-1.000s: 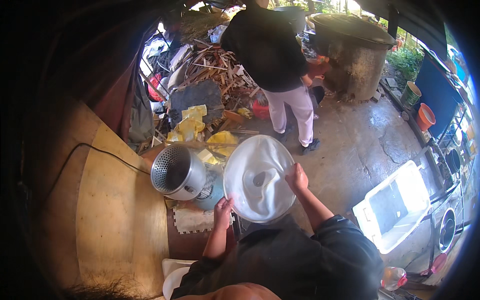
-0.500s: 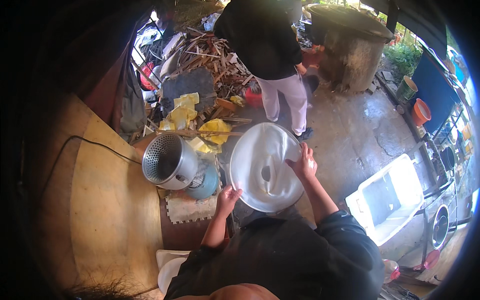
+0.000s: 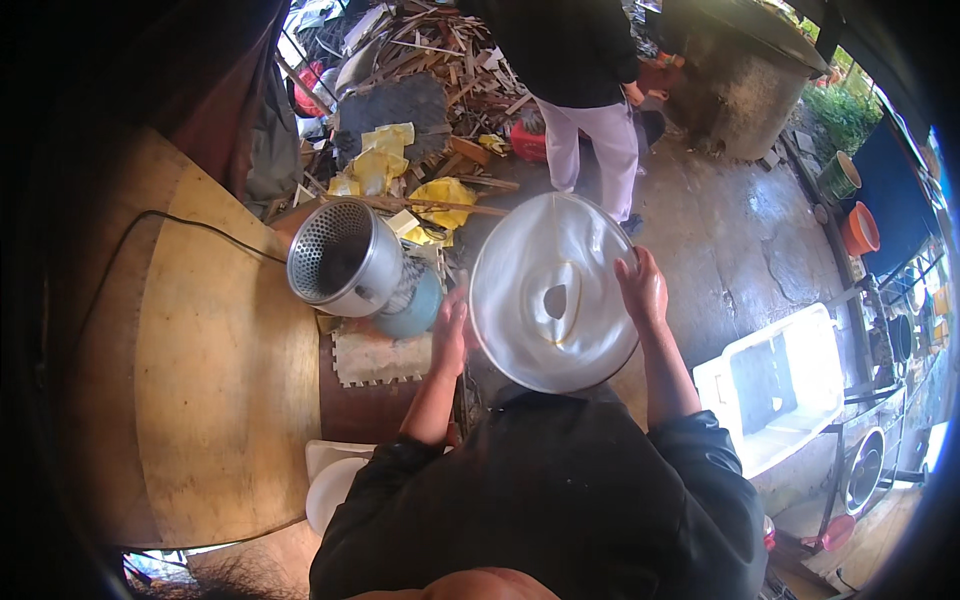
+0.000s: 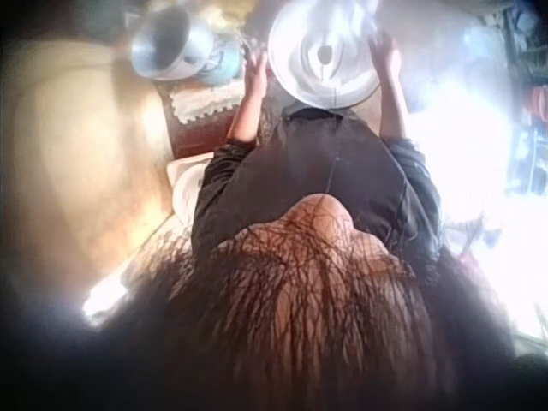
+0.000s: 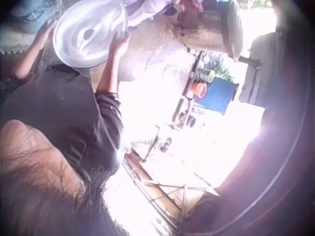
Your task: The person assembles a cylindrical machine by placing a white plastic funnel into a metal drum, inserting a metal rod, and securing a lid. They then place a metal disc into the drum and adjust components inside.
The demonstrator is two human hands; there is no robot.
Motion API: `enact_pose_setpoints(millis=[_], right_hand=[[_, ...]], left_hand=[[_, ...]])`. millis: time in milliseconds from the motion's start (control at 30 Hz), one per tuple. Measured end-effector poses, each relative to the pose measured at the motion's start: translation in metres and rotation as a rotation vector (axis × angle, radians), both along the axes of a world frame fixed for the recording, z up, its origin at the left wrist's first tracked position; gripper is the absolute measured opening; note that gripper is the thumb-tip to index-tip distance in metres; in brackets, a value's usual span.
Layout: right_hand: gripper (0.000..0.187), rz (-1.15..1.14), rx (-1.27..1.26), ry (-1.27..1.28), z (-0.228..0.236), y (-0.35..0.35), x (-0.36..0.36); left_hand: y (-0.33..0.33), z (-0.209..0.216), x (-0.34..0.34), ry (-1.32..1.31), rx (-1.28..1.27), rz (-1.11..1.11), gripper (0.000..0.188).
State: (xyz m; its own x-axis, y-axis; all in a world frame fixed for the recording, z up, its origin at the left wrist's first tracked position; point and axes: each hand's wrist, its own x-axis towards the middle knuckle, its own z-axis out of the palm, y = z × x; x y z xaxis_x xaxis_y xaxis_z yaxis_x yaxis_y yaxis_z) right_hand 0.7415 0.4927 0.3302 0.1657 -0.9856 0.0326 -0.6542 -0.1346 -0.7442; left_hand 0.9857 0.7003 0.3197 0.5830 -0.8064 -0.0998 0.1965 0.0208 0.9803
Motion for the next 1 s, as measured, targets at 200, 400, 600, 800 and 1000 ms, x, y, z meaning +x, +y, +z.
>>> enact_pose_setpoints(millis=[200, 400, 600, 800, 1000], right_hand=[[0.064, 0.058, -0.112, 0.229, 0.025, 0.024, 0.014], [0.059, 0.11, -0.118, 0.167, 0.007, 0.026, 0.026], [0.06, 0.259, 0.006, -0.027, 0.006, 0.04, 0.035], [0.05, 0.419, 0.086, -0.174, -0.022, 0.05, 0.037], [0.027, 0.395, 0.188, -0.139, -0.009, 0.022, 0.031]], left_hand=[[0.002, 0.008, 0.026, -0.128, 0.051, -0.082, 0.032], [-0.014, 0.019, 0.045, -0.075, 0.096, -0.074, 0.042], [-0.052, 0.042, 0.093, -0.256, 0.089, -0.24, 0.037], [-0.08, 0.03, 0.096, -0.266, 0.181, -0.436, 0.019], [-0.087, 0.028, 0.086, -0.412, 0.108, -0.385, 0.02]])
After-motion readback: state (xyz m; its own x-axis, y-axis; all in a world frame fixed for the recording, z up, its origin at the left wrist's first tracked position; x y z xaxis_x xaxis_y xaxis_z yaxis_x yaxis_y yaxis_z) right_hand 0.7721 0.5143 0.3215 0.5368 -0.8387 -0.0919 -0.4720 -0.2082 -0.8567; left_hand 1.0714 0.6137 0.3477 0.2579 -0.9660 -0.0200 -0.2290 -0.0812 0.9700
